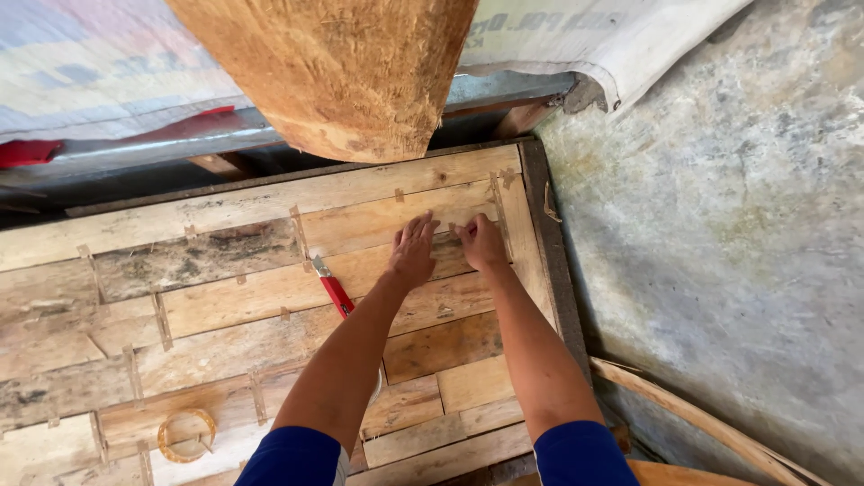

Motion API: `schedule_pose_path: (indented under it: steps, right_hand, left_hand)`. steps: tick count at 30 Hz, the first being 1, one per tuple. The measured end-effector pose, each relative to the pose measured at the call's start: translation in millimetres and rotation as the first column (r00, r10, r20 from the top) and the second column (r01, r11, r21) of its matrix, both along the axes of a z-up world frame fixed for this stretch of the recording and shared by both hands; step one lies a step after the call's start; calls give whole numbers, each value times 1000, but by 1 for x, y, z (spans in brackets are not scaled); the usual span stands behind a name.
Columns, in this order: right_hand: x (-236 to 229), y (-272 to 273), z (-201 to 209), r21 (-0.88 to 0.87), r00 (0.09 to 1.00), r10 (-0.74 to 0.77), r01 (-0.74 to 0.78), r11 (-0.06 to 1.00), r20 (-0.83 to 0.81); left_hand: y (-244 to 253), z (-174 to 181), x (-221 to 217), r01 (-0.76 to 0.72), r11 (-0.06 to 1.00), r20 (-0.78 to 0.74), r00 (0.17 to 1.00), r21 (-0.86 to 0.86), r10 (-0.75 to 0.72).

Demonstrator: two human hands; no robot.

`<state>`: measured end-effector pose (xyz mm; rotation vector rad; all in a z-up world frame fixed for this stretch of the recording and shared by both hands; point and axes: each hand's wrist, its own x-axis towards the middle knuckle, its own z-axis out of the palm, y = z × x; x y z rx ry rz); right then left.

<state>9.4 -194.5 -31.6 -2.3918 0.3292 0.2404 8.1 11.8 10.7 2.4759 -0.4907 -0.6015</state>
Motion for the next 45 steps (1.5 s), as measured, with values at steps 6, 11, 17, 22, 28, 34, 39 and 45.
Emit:
schedule_pose_path:
  steps: [6,11,17,22,28,34,39,45]
  right_hand:
    - [-9,14,31,-37,993,40,-36,999,114]
    - [-2,10,7,-87,999,-12,16,996,39]
    - [-6,22,35,-78,998,-10,15,997,62]
    - [-6,23,38,-71,1000,-30,30,997,3]
    - [-1,11,9,-108,999,-12,15,994,30]
    - [-5,9,4,-85,988,-6,19,996,155]
    - [-34,34,49,-52,980,25,-14,999,200]
    - [-127,114,109,171,909,299,-357,918,289]
  left_hand:
    - [10,11,-17,-85,980,-15,996,-179,84]
    - [33,42,-54,-151,935,16,986,-322,165]
    - [67,62,-92,-237,885,51,959,-400,280]
    - [77,80,-105,-291,886,29,946,-361,323]
    - [80,72,-101,-287,897,44,947,-335,319]
    - [86,73,-98,-296,883,57,939,-364,338]
    - [104,53,-102,-358,818,105,888,-451,447]
    - [142,68,-114,-572,714,-82,800,-404,594]
